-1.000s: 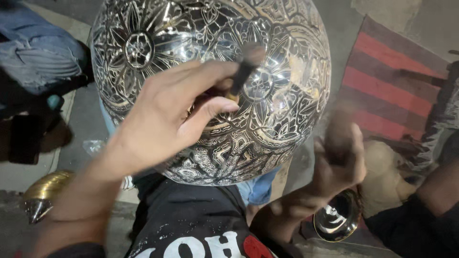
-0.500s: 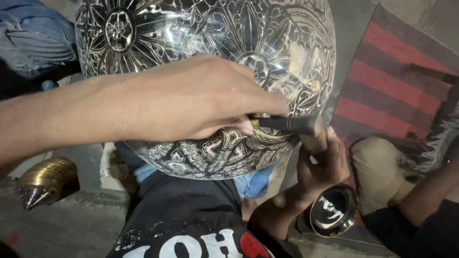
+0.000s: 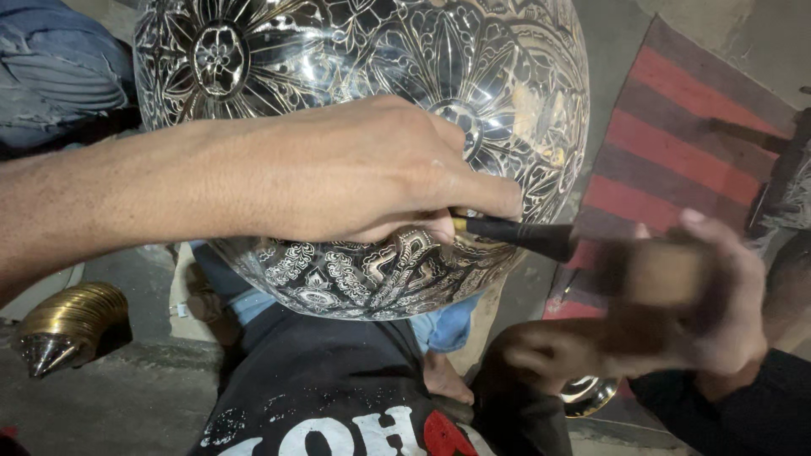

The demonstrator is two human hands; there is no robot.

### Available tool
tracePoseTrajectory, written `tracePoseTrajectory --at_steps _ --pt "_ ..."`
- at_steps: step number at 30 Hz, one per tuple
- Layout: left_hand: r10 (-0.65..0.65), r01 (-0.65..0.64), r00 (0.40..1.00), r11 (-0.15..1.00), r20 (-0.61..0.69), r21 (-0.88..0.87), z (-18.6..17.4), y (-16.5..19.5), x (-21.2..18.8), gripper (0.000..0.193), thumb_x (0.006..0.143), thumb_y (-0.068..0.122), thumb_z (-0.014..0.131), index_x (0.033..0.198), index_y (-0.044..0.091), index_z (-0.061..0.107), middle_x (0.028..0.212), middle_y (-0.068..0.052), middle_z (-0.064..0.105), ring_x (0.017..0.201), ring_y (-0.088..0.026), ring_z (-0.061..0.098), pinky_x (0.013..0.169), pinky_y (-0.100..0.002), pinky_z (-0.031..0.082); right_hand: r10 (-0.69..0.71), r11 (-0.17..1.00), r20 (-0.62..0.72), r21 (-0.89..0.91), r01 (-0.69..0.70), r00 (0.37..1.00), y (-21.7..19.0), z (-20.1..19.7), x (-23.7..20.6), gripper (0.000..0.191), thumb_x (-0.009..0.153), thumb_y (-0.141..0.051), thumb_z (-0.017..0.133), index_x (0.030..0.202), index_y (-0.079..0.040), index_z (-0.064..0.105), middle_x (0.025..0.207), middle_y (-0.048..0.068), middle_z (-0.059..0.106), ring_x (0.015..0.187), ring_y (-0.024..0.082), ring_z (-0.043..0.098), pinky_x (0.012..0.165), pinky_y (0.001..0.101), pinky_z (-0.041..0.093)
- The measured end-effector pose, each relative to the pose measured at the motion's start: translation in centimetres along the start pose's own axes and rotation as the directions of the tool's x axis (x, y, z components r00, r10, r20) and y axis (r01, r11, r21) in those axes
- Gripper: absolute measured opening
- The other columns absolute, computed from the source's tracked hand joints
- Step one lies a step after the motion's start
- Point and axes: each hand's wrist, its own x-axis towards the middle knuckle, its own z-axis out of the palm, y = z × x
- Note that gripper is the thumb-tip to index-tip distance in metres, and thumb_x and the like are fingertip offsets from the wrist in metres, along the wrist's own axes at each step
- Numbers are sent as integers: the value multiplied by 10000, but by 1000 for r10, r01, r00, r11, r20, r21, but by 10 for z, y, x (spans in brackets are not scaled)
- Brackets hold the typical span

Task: The person holds a chisel against a large metal bowl and repeatedly strikes it with a hammer to carve intricate floral patterns. The bowl rests on the person's lap while they work, and the camera remains in a fixed overhead position.

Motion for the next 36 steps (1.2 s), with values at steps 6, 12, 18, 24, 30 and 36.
tracePoseTrajectory --at_steps 6,12,18,24,30,36 --pt "-6 6 1000 1000 15 -4 -2 -1 1 250 938 228 668 1143 86 648 572 -59 574 568 -151 600 458 -348 460 -20 999 16 26 20 1000 7 -4 8 362 992 25 700 1344 23 621 1134 189 691 959 266 722 830 366 602" --pt "-118 122 982 992 145 -20 -2 0 3 309 947 222 663 1238 126 626 593 -48 577 530 -145 596 447 -339 441 -23 999 34 37 21 999 9 -6 12 348 1013 21 685 1353 18 609 1149 186 685 964 261 716 839 361 603" --pt "-27 29 998 999 53 -34 0 -3 2 401 863 133 712 1255 90 638 608 -63 598 532 -143 587 402 -316 420 -35 998 61 45 32 998 16 -11 16 335 1034 18 669 1361 14 598 1164 182 678 968 257 711 849 356 605" --pt "-18 19 999 999 28 -29 0 -3 1 415 886 87 711 1296 113 650 653 -41 631 566 -118 601 431 -303 425 -56 997 80 50 53 995 21 -15 20 321 1056 14 653 1370 9 586 1179 179 671 973 252 705 859 352 607" --pt "-98 107 986 992 136 -60 -4 -3 4 293 934 194 675 1217 121 654 568 -47 581 511 -118 568 394 -328 427 -56 998 95 31 53 994 21 -13 18 308 1077 10 638 1378 4 575 1194 176 664 977 247 700 868 347 608" --pt "9 -6 999 997 38 -72 -4 -6 3 329 938 248 669 1237 110 663 592 -29 589 552 -128 552 467 -308 442 -51 997 81 55 47 995 23 -16 19 295 1098 6 622 1387 0 563 1209 172 658 981 243 694 878 342 610"
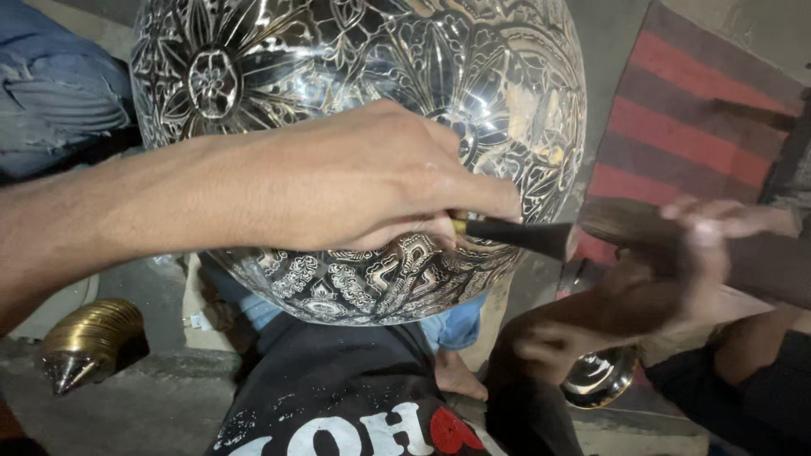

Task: The person holds a chisel against a large metal bowl and repeatedly strikes it with a hammer to carve intricate floral patterns. The bowl rests on the person's lap while they work, and the camera remains in a fixed overhead position.

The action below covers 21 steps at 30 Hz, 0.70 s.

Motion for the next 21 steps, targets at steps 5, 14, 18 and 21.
tracePoseTrajectory --at_steps 5,14,18,21 --pt "59 -59 996 998 -61 10 -2 -1 -3 304 950 224 646 1234 119 672 636 -29 621 630 -133 585 556 -335 460 5 1000 7 -12 -5 1000 2 0 -3 283 1116 3 609 1394 -4 554 1221 170 652 985 239 689 886 338 612" --pt "30 -29 999 999 -22 15 -1 0 -4 268 952 250 657 1181 112 673 631 -38 631 621 -138 595 530 -327 484 116 987 141 94 -130 983 15 -12 -7 264 1148 -3 586 1407 -11 537 1243 165 642 992 232 681 900 331 614" --pt "73 -70 995 997 -69 45 0 -1 -2 275 960 207 652 1214 101 666 616 -41 611 617 -143 598 567 -346 490 -46 989 83 -134 57 996 -1 1 -5 346 1133 -20 636 1458 12 522 1198 175 660 995 265 690 894 344 597" --pt "34 -32 999 999 -41 41 0 0 -1 260 952 203 651 1195 112 665 618 -40 615 623 -136 601 544 -338 485 -64 992 3 -111 64 998 -17 11 4 351 1110 -29 661 1435 1 529 1153 160 661 979 262 693 875 344 594"
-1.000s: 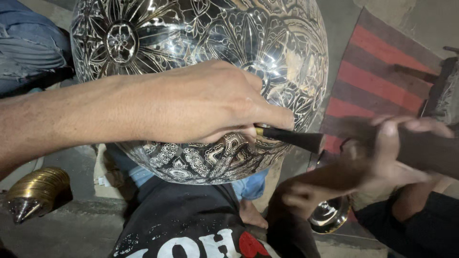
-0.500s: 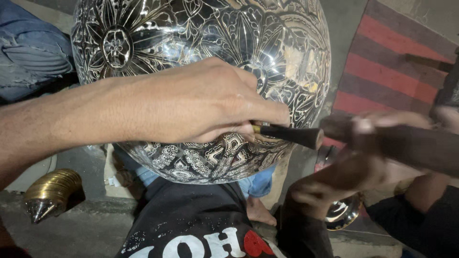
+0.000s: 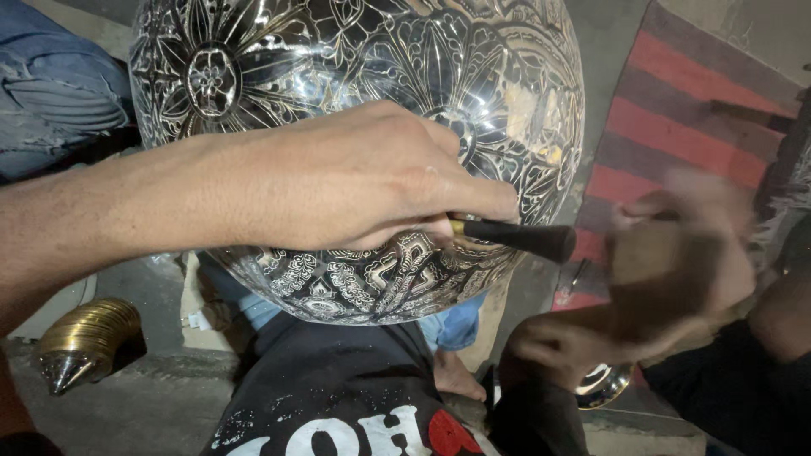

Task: The person holds a chisel against a large metal bowl and repeatedly strikes it with a hammer to carve intricate floral patterns. The bowl rests on the person's lap while they work, and the camera remains in a fixed overhead position.

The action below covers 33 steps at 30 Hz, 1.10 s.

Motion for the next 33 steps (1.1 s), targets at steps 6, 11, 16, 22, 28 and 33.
tracePoseTrajectory --at_steps 6,11,16,22,28,33 --pt "-8 8 1000 1000 28 -12 -1 0 -1 300 945 206 652 1237 137 666 621 -35 619 597 -128 580 528 -327 479 44 998 -80 44 -40 996 -19 5 19 330 1090 -34 680 1386 4 540 1124 161 663 959 260 696 857 343 590" --pt "27 -27 1000 1000 -2 5 0 0 1 293 942 214 657 1226 143 670 644 -24 628 625 -124 586 545 -312 475 68 996 -120 64 -61 990 -23 6 20 313 1073 -37 695 1346 7 550 1099 161 665 943 257 698 842 342 587" --pt "-27 26 998 1000 64 15 -1 0 1 324 921 202 663 1238 135 669 630 -41 632 609 -127 587 501 -299 465 84 994 -138 76 -74 987 -24 8 19 297 1055 -41 711 1306 10 560 1074 162 667 926 255 701 827 341 584" --pt "-48 48 996 999 72 0 -2 1 1 321 908 180 655 1228 159 676 633 -28 641 607 -117 592 500 -302 474 75 995 -139 72 -65 987 -24 10 17 279 1035 -45 730 1257 14 571 1044 163 669 907 253 704 808 341 580" --pt "29 -29 1000 999 2 20 -3 0 1 299 939 218 662 1223 124 678 631 -42 623 618 -136 585 530 -330 470 73 994 -178 96 -57 981 -23 9 15 264 1014 -49 749 1209 18 583 1014 164 671 887 250 707 790 340 577" --pt "-20 20 999 1000 41 -1 -3 0 1 280 932 207 657 1205 151 682 612 -29 613 598 -137 587 510 -328 467 70 993 -180 103 -52 981 -24 10 16 254 997 -53 765 1169 21 593 989 165 672 871 248 709 775 339 574"
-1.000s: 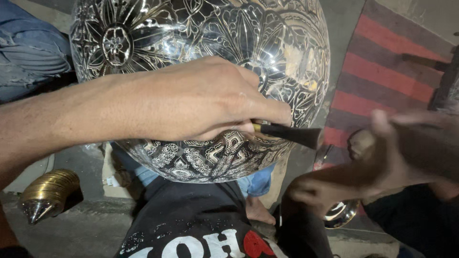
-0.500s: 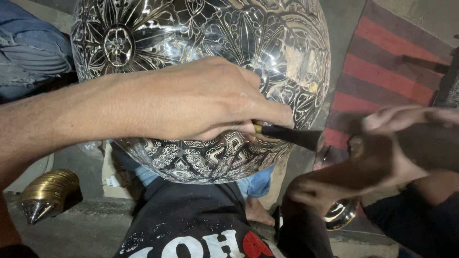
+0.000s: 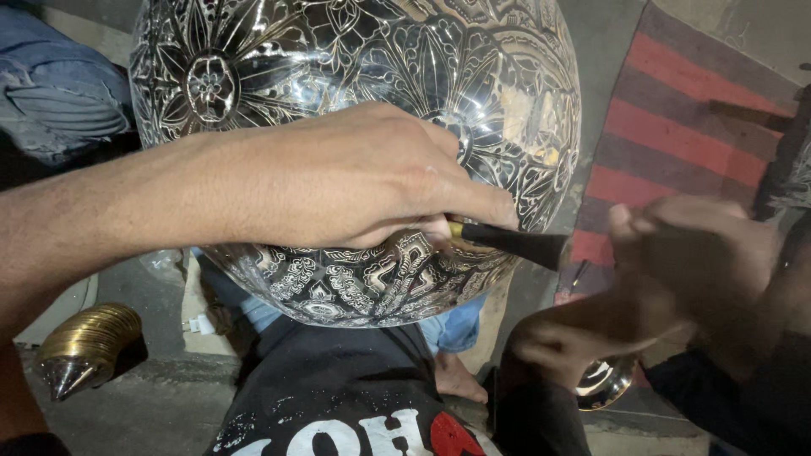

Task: The person holds a chisel against a large metal bowl and repeatedly strikes it with a hammer to carve intricate floral patterns. The bowl rests on the person's lap while they work, and the camera remains in a fixed overhead position.

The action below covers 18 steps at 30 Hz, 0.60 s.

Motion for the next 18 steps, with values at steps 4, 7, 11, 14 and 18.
tracePoseTrajectory --at_steps 4,7,11,14,18 --pt "15 -14 1000 999 -25 30 -1 1 1 269 937 189 669 1203 156 685 604 -28 606 612 -144 587 528 -342 459 -3 1000 4 -14 4 1000 -1 1 0 247 983 -56 778 1136 23 601 969 166 673 857 246 711 762 339 571" --pt "14 -13 1000 999 -27 30 -2 2 2 321 911 142 672 1231 159 681 622 -23 614 624 -142 587 518 -338 457 6 1000 -3 2 -6 1000 0 -1 1 242 973 -58 787 1112 25 606 954 166 674 848 245 713 753 338 569" --pt "14 -13 1000 1000 -20 20 -1 0 1 288 944 179 694 1231 151 677 636 -23 616 647 -138 586 551 -350 458 2 1000 -5 0 -2 1000 1 -1 0 238 959 -61 800 1080 27 614 934 167 676 835 243 715 741 338 567" --pt "-30 30 1000 999 1 36 2 -2 -1 369 896 118 671 1263 168 676 659 -15 634 635 -138 581 504 -338 457 15 1000 6 -5 -15 1000 -1 0 1 236 949 -63 809 1056 29 620 920 167 677 825 242 717 732 337 565" --pt "-20 20 1000 999 -16 39 4 -2 1 393 894 81 647 1278 158 674 706 0 662 661 -132 588 540 -316 465 72 997 39 -37 -70 997 -10 1 6 234 935 -66 822 1023 32 628 900 168 678 812 240 719 719 337 562"
